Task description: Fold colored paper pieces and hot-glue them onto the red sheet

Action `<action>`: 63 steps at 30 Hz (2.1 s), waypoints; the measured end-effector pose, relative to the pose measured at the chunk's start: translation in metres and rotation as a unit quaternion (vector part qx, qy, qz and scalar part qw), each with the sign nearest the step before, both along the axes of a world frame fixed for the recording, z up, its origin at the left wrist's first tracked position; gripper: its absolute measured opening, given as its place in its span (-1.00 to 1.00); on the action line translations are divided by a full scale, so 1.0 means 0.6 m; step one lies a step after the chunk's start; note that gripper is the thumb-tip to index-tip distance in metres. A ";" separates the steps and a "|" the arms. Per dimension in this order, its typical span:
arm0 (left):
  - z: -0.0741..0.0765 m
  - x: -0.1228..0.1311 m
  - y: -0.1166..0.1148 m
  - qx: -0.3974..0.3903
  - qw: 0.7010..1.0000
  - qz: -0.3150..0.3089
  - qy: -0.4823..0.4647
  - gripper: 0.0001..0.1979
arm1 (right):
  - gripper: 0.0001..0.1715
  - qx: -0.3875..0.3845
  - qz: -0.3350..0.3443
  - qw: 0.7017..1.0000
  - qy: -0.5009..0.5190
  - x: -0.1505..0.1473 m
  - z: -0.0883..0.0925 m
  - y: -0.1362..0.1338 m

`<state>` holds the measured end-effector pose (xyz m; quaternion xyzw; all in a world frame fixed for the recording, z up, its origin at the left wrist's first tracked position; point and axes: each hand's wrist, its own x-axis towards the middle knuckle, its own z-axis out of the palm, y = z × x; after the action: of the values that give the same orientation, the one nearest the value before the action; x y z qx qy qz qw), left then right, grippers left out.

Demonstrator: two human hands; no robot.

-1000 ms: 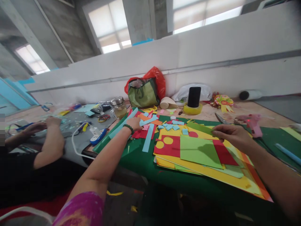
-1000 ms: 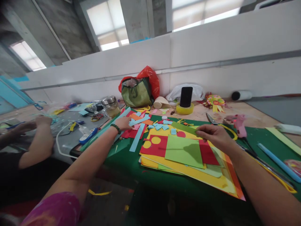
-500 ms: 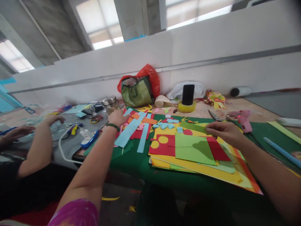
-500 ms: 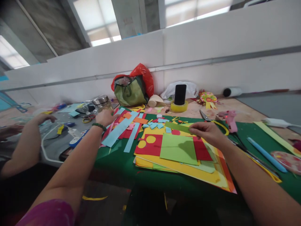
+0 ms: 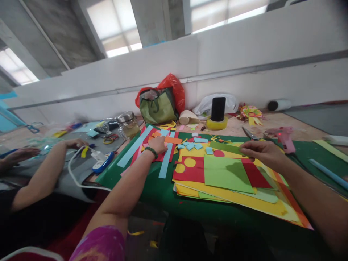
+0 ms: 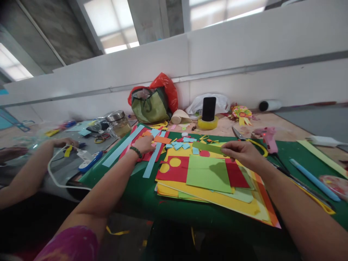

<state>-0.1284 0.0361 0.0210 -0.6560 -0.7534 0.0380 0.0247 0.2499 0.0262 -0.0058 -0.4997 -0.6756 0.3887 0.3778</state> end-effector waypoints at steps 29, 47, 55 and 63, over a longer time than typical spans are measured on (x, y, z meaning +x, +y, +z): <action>-0.014 -0.062 0.015 0.119 0.991 -0.017 -0.066 -0.58 | -0.35 0.012 0.032 0.999 -0.009 -0.004 0.003 0.000; 0.082 0.155 -0.077 0.007 0.938 -0.297 -0.176 -0.66 | -0.45 -0.036 0.133 0.990 -0.023 -0.018 0.004 -0.008; -0.019 0.231 -0.052 -0.134 0.811 -0.355 -0.445 -0.62 | -0.47 -0.013 0.152 0.988 -0.001 -0.036 -0.006 -0.010; -0.037 0.229 -0.048 -0.183 0.707 -0.277 -0.625 -0.58 | -0.43 -0.112 0.237 0.965 -0.030 -0.008 0.024 -0.027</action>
<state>0.0092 0.0071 -0.0009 -0.7004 -0.3592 -0.2526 -0.5628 0.2450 0.0102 0.0083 -0.3759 -0.7377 0.5252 0.1965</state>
